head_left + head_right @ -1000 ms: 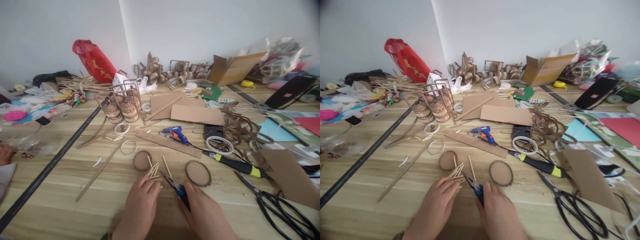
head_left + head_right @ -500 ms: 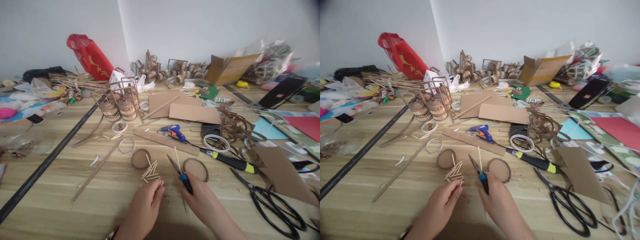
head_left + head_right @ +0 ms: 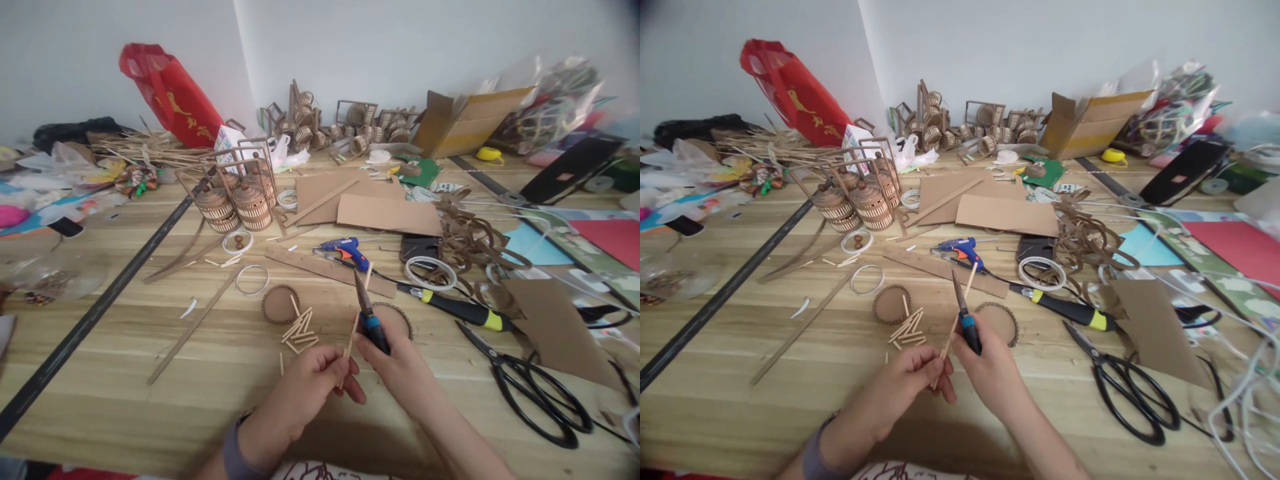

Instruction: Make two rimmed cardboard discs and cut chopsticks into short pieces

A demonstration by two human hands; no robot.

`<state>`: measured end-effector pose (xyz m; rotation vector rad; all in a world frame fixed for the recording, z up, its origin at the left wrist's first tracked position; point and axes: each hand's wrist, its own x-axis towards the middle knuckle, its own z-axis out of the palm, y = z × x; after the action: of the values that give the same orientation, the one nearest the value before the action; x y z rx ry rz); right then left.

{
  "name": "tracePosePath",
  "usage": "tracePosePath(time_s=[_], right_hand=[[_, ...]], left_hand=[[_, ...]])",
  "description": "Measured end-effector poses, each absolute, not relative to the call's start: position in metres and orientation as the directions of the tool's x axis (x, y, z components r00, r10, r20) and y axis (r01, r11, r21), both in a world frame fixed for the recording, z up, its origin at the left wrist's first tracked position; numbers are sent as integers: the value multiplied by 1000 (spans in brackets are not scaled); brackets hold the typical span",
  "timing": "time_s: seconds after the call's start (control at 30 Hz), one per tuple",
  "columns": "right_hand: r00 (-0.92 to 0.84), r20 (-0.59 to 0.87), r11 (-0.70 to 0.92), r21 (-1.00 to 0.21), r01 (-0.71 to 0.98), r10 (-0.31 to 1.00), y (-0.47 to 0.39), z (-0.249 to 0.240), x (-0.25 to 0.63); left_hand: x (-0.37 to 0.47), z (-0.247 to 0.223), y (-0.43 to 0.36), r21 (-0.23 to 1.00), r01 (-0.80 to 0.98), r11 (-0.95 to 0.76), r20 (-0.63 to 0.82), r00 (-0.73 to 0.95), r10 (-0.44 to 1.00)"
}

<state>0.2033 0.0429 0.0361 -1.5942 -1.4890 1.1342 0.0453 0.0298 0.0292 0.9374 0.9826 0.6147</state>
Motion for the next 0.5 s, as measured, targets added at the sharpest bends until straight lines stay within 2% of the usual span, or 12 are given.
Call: tracePosePath(time_s=[0.13,0.23,0.33,0.5], right_hand=[[10,-114,-108,-905,412,993,34,29,202],[-63,-29,5,-877,481,998,25,25,201],[-128,60,122,-822,556,990,19,22,200],[-148,163,220,-768,601,975,19,14,202]], left_hand=[[45,24,35,830,-188,525,-449,332,829],[48,22,36,787,-283,548,-474,290,831],[52,22,35,775,-320,545,-461,303,834],[60,23,33,774,-348,529,-436,313,844]])
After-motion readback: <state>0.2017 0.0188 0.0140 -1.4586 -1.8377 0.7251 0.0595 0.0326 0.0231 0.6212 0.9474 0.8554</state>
